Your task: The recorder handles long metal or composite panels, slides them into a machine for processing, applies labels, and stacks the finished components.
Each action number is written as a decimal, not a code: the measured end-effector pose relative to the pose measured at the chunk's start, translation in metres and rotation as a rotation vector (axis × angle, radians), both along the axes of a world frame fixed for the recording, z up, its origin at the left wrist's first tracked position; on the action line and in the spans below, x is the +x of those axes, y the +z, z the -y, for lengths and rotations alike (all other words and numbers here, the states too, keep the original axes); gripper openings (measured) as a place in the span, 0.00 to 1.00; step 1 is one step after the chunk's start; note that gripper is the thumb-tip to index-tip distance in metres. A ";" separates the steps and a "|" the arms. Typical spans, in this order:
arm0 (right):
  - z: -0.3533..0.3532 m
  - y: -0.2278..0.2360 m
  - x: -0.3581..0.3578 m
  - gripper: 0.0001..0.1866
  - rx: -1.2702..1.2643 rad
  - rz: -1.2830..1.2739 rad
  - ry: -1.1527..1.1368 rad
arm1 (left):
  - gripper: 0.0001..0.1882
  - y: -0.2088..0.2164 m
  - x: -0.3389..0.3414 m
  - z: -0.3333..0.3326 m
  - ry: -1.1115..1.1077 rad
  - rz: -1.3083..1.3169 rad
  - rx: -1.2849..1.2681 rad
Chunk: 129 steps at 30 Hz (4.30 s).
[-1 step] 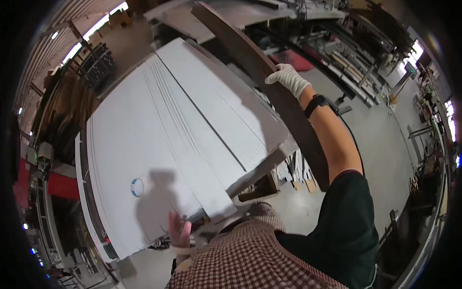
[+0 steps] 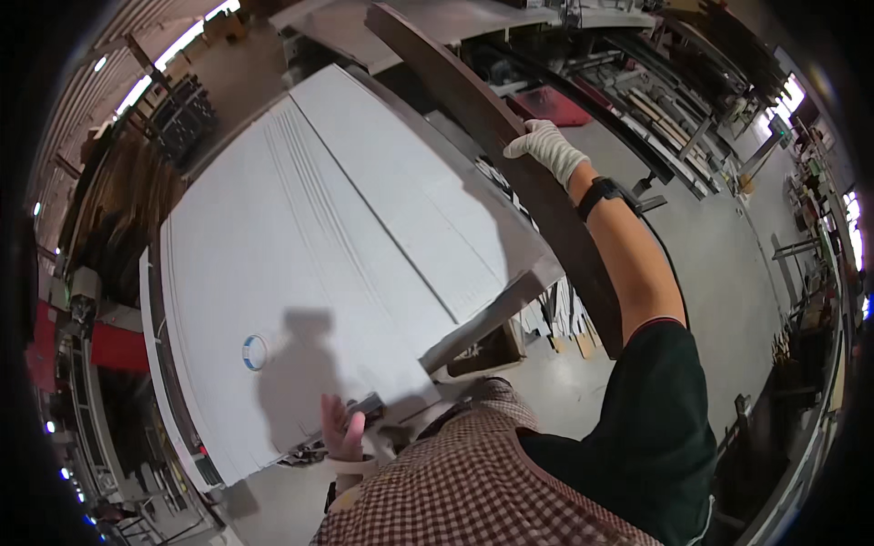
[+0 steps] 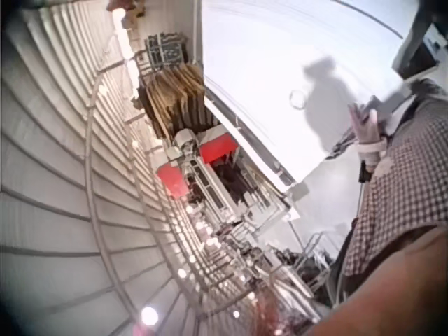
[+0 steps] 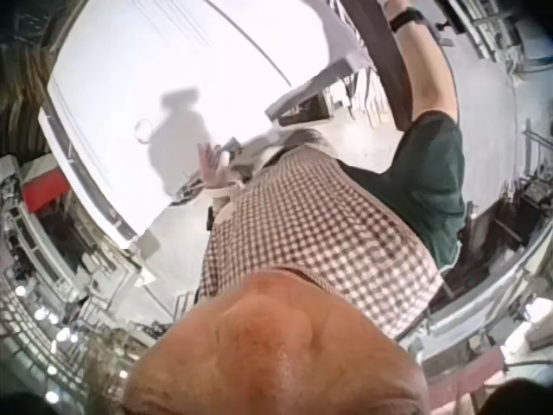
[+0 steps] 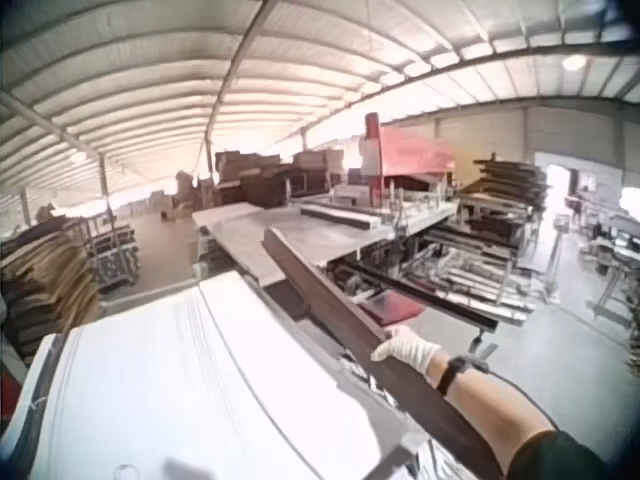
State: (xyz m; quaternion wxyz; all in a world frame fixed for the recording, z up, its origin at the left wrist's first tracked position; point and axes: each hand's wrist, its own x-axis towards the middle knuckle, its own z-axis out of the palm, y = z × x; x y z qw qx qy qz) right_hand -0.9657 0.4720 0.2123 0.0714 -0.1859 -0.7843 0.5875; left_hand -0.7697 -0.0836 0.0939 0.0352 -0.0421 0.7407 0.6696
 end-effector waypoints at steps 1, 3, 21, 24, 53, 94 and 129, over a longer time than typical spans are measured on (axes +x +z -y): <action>-0.010 -0.016 -0.002 0.25 0.010 0.047 -0.014 | 0.44 0.001 0.004 -0.009 0.001 0.032 -0.036; -0.028 -0.054 -0.011 0.27 0.187 -0.031 -0.057 | 0.45 0.004 0.015 -0.031 0.019 0.070 -0.078; 0.013 -0.191 -0.154 0.42 0.045 0.032 0.338 | 0.39 0.031 0.041 -0.073 0.368 0.750 -0.047; 0.014 -0.214 -0.095 0.42 -0.320 -0.125 0.373 | 0.37 0.037 0.027 -0.079 0.205 0.808 0.078; 0.092 -0.119 0.143 0.20 0.142 -0.264 -0.336 | 0.26 0.026 -0.083 -0.070 0.109 0.604 0.512; 0.320 -0.094 0.115 0.40 0.952 0.184 0.406 | 0.34 -0.022 -0.048 -0.069 -0.614 -0.586 -1.131; 0.259 -0.063 0.165 0.25 0.784 -0.328 0.205 | 0.33 -0.019 -0.097 -0.182 -0.397 -0.053 -0.020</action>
